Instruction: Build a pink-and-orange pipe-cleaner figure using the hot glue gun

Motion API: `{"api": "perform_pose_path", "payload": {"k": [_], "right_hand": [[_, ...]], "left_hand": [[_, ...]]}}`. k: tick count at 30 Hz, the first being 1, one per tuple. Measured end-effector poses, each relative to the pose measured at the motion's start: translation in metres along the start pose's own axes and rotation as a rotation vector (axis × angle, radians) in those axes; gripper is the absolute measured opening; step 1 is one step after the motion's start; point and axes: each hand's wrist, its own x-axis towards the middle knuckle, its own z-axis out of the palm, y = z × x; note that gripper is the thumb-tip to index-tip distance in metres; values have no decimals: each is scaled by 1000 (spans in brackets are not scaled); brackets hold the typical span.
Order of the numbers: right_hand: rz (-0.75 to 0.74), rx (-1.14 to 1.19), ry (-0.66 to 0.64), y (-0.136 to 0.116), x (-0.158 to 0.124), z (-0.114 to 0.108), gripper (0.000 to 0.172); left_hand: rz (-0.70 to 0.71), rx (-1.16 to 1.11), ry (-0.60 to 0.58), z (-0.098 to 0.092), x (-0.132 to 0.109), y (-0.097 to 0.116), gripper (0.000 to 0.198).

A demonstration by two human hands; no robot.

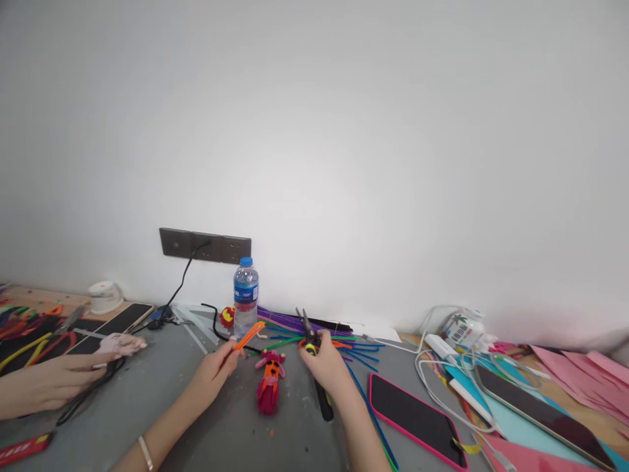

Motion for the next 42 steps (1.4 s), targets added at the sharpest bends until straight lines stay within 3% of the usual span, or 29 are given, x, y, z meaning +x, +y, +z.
{"api": "perform_pose_path", "payload": {"k": [6,9,12,16,19,23,29,33,39,42], "right_hand": [[30,-497,71,-3,-9,23,56],[-53,-490,173,-5,-6,24,51],[-249,-254,207,-11,-3,22,31],[-437,275,-150,-26,-12,23,30],[-440,419,-366,-37,-24,28,28],[-435,459,-431,-42,-31,36,23],[-263,588,-543,-35,-25,47,25],[-290,623,-424,-34,-18,38,28],[-381,402,-10,-12,7,12,26],[-388,317,50,4,18,6,18]], "left_hand": [[-13,2,-29,2,2,-2,41],[-5,-25,-37,2,1,3,37],[-10,-49,-56,2,0,8,34],[14,-40,-148,1,-3,14,36],[62,6,-190,1,-5,17,36],[96,40,-165,1,-3,16,35],[98,43,-144,1,-2,14,38],[83,31,-132,0,-2,14,36],[-33,36,19,0,1,4,37],[-30,29,-1,1,1,2,37]]}}
